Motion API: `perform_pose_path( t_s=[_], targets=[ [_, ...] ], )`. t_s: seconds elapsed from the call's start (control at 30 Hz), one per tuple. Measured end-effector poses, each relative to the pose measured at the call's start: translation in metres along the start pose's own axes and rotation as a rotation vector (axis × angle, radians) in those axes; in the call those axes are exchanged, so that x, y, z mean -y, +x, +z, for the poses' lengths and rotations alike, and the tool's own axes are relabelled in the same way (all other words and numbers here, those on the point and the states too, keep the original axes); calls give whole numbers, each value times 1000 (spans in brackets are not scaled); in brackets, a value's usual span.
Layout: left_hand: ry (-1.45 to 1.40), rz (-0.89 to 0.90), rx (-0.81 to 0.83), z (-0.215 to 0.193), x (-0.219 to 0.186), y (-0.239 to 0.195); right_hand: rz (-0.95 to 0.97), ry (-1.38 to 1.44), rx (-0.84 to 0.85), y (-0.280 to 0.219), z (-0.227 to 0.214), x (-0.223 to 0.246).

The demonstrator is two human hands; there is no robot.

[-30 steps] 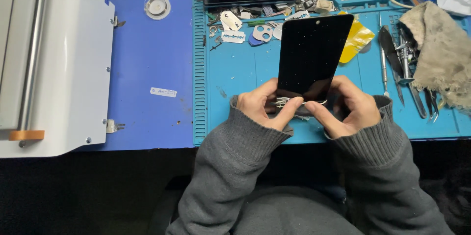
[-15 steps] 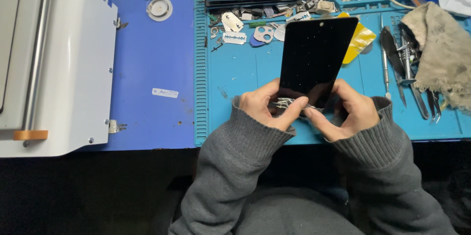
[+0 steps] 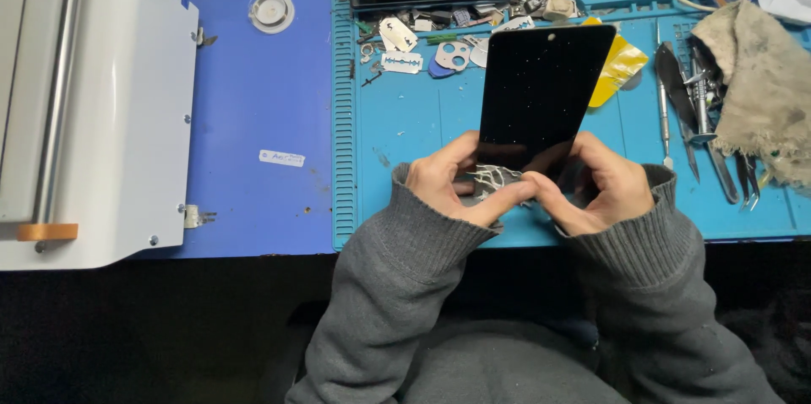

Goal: Inspecting and cleaning the bottom edge of a smartphone screen at a repair station.

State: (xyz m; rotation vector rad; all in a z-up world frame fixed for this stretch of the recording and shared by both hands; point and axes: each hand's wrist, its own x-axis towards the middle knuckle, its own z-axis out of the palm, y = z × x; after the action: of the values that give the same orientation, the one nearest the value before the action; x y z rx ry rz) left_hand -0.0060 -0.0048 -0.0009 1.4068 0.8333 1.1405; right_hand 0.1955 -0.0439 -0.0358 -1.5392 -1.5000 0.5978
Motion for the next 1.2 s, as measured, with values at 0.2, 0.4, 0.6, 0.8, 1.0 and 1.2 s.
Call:
perform_pose_path(
  t_s=[0.2, 0.4, 0.6, 0.8, 1.0, 1.2],
  targets=[
    [151, 65, -39, 5, 1, 11, -94, -25, -1, 1, -1, -12],
    [221, 120, -39, 2, 12, 9, -73, 37, -19, 1, -3, 3],
    [331, -110, 125, -4, 10, 8, -135, -191, -4, 1, -1, -7],
    [384, -166, 40, 7, -6, 12, -193, -158, 40, 2, -3, -10],
    [397, -82, 91, 3, 2, 11, -150, -150, 32, 1, -5, -12],
    [349, -16, 138, -1, 7, 11, -133, -115, -29, 3, -4, -8]
  ],
)
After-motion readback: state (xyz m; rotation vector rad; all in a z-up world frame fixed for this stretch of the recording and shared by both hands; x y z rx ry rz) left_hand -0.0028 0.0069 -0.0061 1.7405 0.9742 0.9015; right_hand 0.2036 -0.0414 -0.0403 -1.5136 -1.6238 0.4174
